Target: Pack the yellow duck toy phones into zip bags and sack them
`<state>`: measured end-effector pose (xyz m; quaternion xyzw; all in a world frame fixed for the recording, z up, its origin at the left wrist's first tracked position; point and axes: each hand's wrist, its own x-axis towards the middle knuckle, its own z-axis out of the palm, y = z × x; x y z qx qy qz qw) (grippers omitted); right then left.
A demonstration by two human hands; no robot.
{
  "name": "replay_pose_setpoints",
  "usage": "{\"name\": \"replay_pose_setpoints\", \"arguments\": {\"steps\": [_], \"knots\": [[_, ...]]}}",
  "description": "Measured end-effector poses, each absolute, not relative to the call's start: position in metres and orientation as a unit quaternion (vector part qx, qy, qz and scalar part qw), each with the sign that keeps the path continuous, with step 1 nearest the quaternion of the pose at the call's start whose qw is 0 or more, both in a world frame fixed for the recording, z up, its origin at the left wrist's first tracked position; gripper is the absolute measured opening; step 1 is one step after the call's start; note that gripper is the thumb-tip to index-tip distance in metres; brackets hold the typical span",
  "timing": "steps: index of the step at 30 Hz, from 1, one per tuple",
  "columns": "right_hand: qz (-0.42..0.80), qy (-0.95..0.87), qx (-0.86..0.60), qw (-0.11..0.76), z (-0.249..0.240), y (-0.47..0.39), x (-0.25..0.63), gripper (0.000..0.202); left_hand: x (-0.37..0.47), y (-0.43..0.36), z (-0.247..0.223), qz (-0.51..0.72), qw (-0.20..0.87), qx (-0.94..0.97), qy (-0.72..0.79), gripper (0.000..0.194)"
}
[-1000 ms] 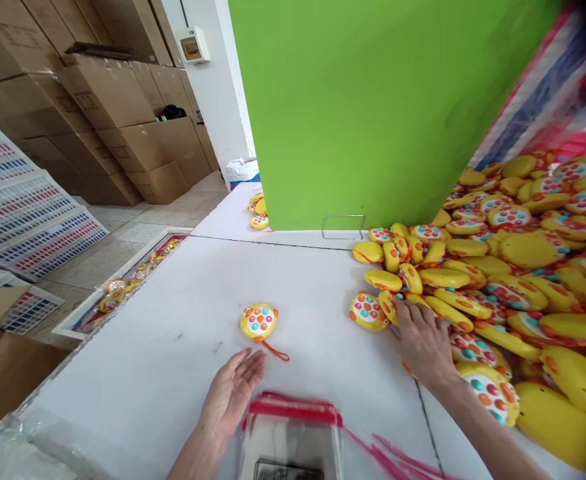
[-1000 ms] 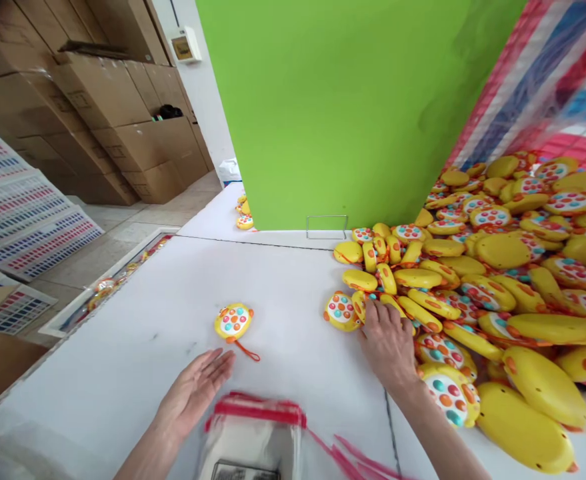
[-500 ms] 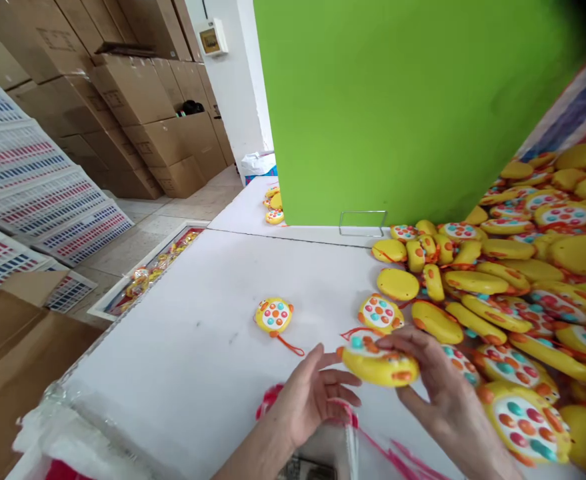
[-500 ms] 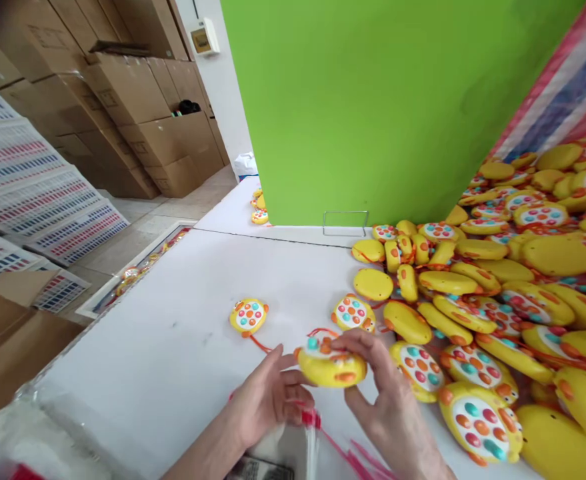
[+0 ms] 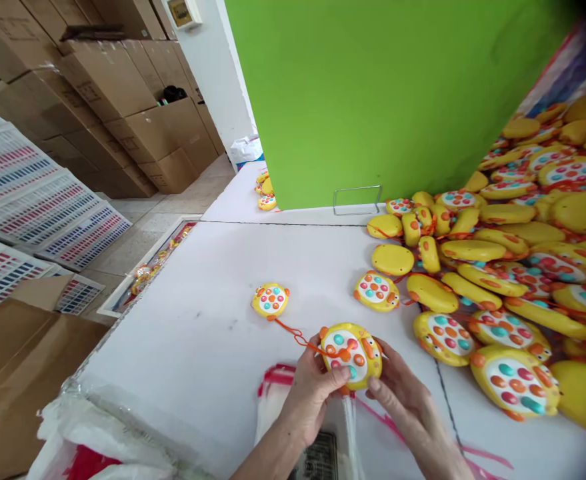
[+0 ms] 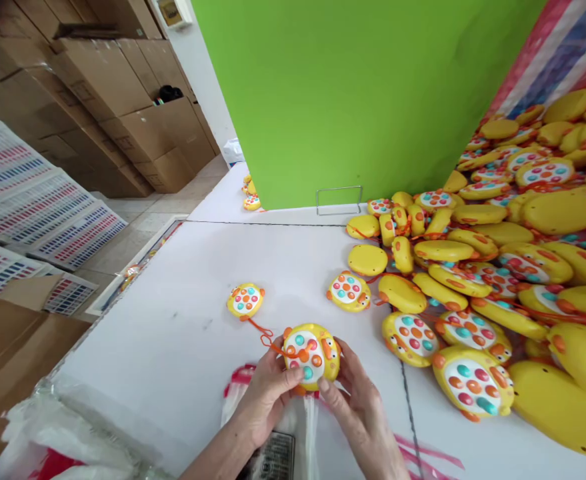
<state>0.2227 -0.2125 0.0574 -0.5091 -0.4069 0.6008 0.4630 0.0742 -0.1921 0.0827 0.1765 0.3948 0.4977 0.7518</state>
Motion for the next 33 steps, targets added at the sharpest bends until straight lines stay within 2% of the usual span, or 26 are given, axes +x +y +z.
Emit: {"name": "replay_pose_setpoints", "arguments": {"steps": [3, 6, 9, 12, 14, 16, 21, 27, 33], "knots": [[0.573, -0.420, -0.538, 0.454, 0.054, -0.210, 0.210, 0.078, 0.077, -0.197, 0.081, 0.505, 0.732, 0.177, 0.422, 0.038], [0.568, -0.440, -0.551, 0.424, 0.052, -0.205, 0.214, 0.075, 0.075, -0.199, 0.082, 0.505, 0.710, 0.189, 0.453, 0.034], [0.606, -0.479, -0.501, 0.390, 0.055, -0.199, 0.229, 0.066, 0.070, -0.196, 0.085, 0.477, 0.711, 0.248, 0.454, 0.037], [0.645, -0.488, -0.462, 0.364, 0.059, -0.198, 0.240, 0.066, 0.065, -0.192, 0.087, 0.447, 0.736, 0.294, 0.415, 0.050], [0.660, -0.462, -0.452, 0.383, 0.057, -0.201, 0.241, 0.068, 0.064, -0.191, 0.086, 0.440, 0.742, 0.307, 0.402, 0.055], [0.667, -0.435, -0.448, 0.406, 0.054, -0.206, 0.238, 0.067, 0.064, -0.192, 0.083, 0.443, 0.739, 0.306, 0.405, 0.051], [0.643, -0.443, -0.453, 0.431, 0.051, -0.218, 0.232, 0.057, 0.066, -0.200, 0.079, 0.447, 0.753, 0.248, 0.415, 0.049], [0.639, -0.458, -0.459, 0.413, 0.057, -0.229, 0.232, 0.051, 0.065, -0.199, 0.085, 0.432, 0.696, 0.307, 0.484, 0.015], [0.643, -0.423, -0.465, 0.438, 0.060, -0.231, 0.227, 0.052, 0.068, -0.207, 0.081, 0.469, 0.686, 0.282, 0.480, 0.019]]}}
